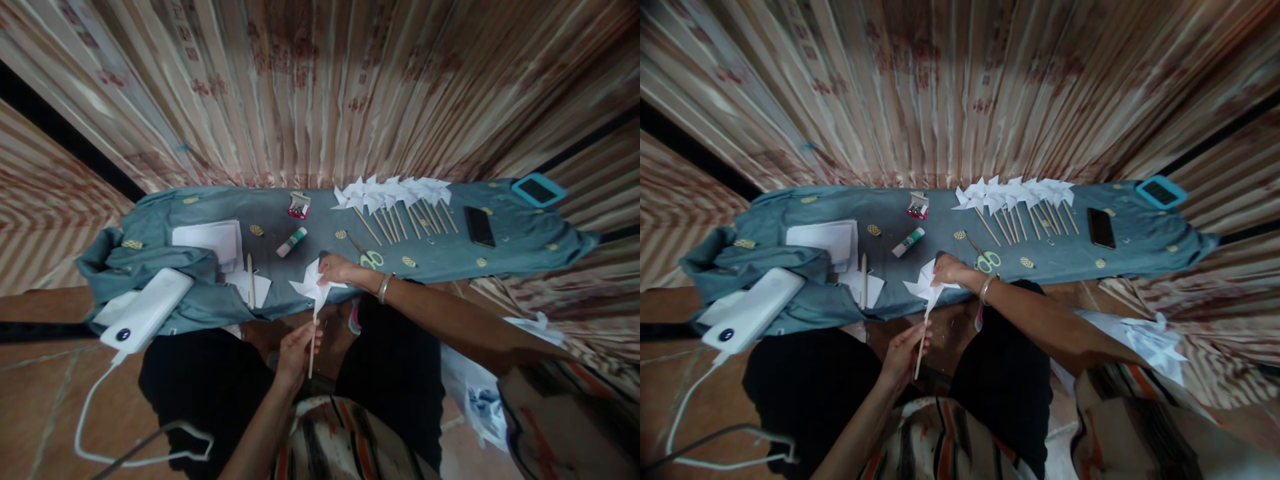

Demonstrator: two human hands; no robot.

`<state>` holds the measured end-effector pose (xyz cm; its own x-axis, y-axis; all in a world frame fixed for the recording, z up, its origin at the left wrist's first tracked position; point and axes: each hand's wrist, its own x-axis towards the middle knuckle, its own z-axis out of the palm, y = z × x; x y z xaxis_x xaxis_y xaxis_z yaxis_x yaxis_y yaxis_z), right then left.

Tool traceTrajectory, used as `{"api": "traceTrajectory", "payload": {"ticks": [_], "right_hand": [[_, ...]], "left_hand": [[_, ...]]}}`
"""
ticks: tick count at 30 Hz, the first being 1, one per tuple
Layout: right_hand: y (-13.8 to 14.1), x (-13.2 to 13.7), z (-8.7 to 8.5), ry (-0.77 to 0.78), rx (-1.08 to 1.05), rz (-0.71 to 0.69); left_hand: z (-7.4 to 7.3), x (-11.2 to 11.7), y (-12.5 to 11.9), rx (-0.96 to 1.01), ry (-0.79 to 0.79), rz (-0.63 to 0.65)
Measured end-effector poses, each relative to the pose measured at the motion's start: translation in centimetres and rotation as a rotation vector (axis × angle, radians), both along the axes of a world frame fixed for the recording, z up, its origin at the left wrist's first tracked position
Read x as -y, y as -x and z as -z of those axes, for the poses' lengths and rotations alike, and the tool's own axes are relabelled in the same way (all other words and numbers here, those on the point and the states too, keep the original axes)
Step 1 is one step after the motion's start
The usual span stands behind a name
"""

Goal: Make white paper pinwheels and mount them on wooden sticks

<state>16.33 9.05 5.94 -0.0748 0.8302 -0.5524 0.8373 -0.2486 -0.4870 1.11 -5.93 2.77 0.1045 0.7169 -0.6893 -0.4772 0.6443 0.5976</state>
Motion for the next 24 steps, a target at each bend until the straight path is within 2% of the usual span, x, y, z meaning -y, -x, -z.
{"api": "traceTrajectory", "payload": {"ticks": [11, 24], "right_hand": [[0.2, -0.2, -1.0, 0.018, 0.016, -0.054], [0.3, -0.2, -0.9, 0.021, 0.019, -0.032]], "left_hand": [[0.6, -0.8, 1.3, -0.109, -0.043, 0.045], [1.0, 0.2, -1.0, -0.088, -0.033, 0.008]]}}
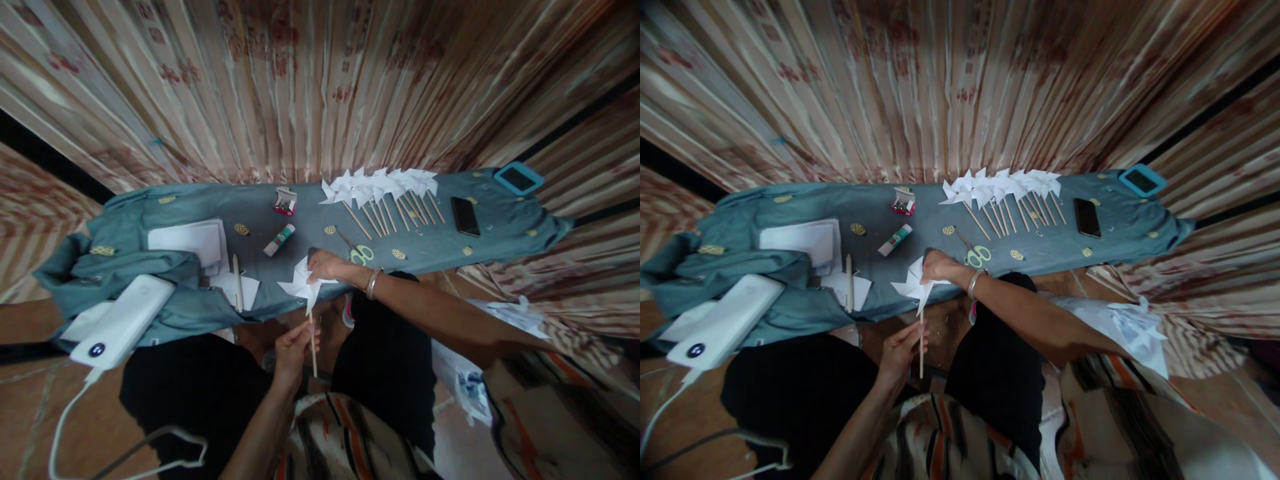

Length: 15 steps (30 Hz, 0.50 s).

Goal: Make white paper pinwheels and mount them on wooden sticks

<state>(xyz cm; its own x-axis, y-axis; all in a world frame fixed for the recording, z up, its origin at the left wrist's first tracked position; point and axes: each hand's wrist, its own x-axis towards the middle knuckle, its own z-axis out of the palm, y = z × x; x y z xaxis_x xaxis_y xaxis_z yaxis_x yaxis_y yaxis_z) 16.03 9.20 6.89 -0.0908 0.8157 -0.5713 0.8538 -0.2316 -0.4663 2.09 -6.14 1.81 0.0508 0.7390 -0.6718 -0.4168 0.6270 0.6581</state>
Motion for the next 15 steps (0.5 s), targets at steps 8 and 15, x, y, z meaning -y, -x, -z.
{"api": "traceTrajectory", "payload": {"ticks": [8, 15], "right_hand": [[0.2, 1.7, -1.0, -0.063, -0.039, 0.088], [0.0, 1.7, -0.5, -0.074, -0.098, 0.148]], "left_hand": [[-0.4, -0.2, 0.2, -0.072, -0.019, 0.013], [-0.9, -0.2, 0.1, -0.039, -0.014, 0.046]]}}
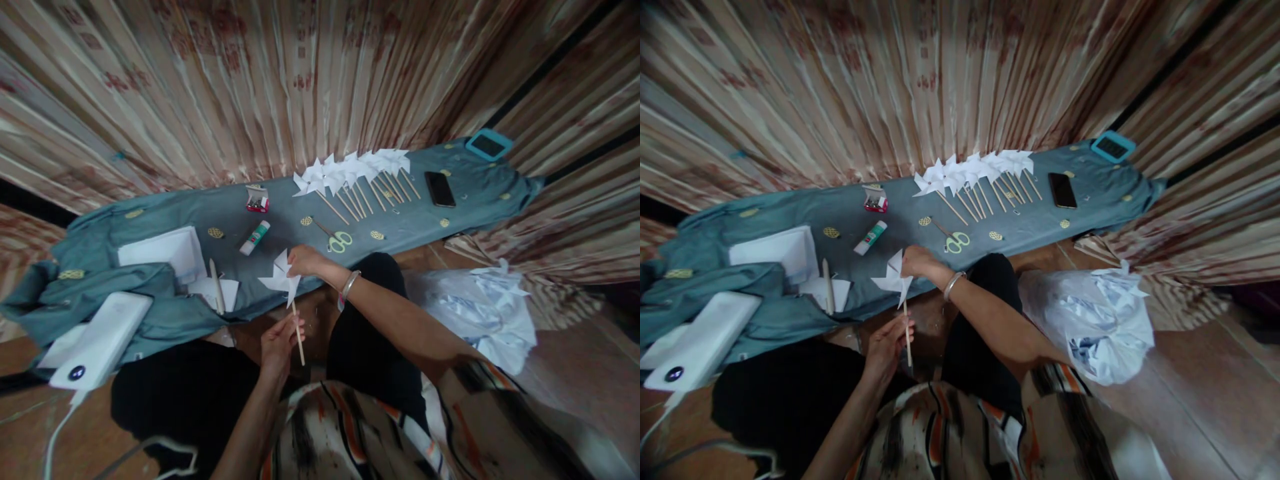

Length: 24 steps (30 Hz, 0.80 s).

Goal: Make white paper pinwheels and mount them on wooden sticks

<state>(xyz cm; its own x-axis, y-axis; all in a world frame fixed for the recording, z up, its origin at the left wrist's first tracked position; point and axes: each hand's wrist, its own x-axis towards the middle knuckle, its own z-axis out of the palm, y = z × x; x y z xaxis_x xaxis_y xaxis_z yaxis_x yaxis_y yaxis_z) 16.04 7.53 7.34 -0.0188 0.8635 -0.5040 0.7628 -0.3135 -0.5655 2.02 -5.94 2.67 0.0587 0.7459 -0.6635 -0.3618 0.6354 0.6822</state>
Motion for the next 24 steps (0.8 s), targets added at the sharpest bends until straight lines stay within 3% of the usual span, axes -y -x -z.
{"api": "traceTrajectory", "payload": {"ticks": [9, 16, 19, 24], "right_hand": [[-1.1, 0.5, 1.7, -0.016, -0.23, 0.062], [-2.9, 3.3, 0.9, -0.045, -0.448, 0.164], [-4.0, 4.9, 0.8, 0.01, -0.694, 0.352], [-4.7, 6.7, 0.7, -0.019, -0.861, 0.46]], "left_hand": [[0.1, 0.3, -0.3, 0.072, 0.053, -0.071], [-0.3, 0.6, 0.2, 0.097, 0.033, -0.069], [-1.0, 0.8, 0.3, 0.109, 0.022, -0.06], [-1.8, 1.0, 0.3, 0.11, -0.025, -0.037]]}}
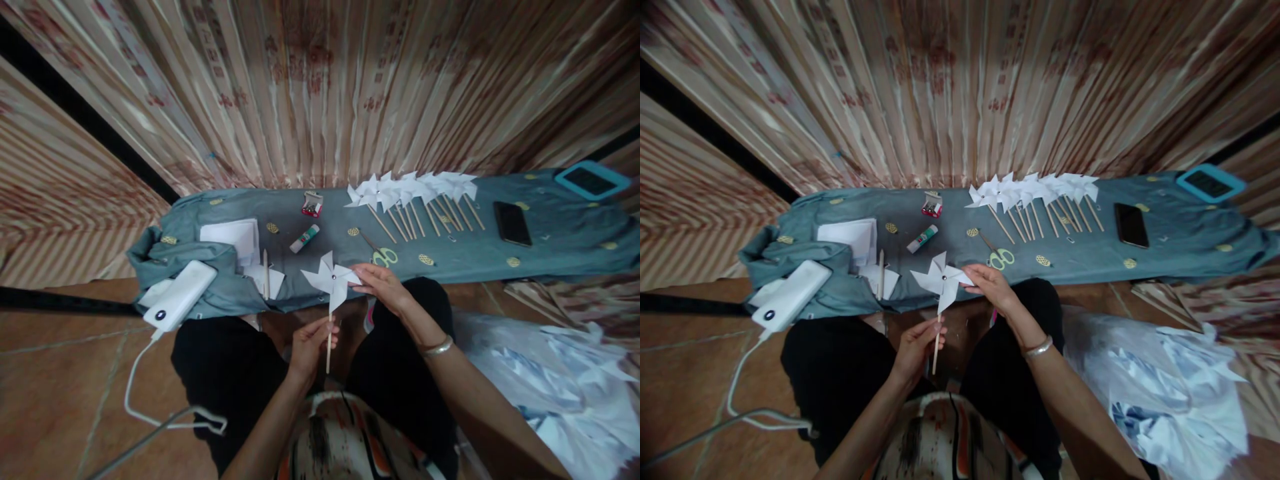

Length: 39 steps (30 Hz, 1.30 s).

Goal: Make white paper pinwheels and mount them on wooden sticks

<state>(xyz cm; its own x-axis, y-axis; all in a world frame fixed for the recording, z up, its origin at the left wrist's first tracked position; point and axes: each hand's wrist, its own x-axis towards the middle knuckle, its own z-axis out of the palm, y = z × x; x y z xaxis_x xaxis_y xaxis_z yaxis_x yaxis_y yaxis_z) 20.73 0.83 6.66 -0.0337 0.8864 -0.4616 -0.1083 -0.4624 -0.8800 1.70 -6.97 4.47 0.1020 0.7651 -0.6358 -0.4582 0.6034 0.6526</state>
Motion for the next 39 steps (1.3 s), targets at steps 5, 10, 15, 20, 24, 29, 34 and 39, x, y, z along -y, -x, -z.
{"api": "traceTrajectory", "payload": {"ticks": [5, 10, 15, 20, 24, 29, 34, 39], "right_hand": [[0.5, 0.5, -0.7, -0.095, 0.007, 0.09], [1.6, 1.4, -1.4, -0.135, -0.022, 0.119], [2.8, 2.6, -1.3, -0.126, -0.071, 0.131], [3.8, 3.5, -1.1, -0.077, -0.117, 0.113], [4.4, 4.0, -1.2, -0.063, -0.13, 0.071], [5.6, 4.2, -1.6, -0.085, -0.129, 0.009], [6.1, 4.4, -2.4, -0.138, -0.067, -0.091], [4.1, 4.0, -2.9, -0.283, 0.128, 0.028]], "left_hand": [[-0.4, 0.0, 0.0, -0.051, -0.048, -0.002], [-0.3, -0.2, 0.1, -0.077, -0.079, -0.038], [0.9, -0.5, 0.4, -0.128, -0.132, -0.054], [1.3, -0.5, 0.6, -0.198, -0.216, -0.03], [1.2, -0.4, 0.6, -0.209, -0.27, 0.0], [1.2, -0.3, 0.6, -0.192, -0.317, 0.013], [0.7, -0.3, 0.7, -0.212, -0.345, 0.044], [0.5, -0.2, 1.1, -0.222, -0.315, 0.045]]}}
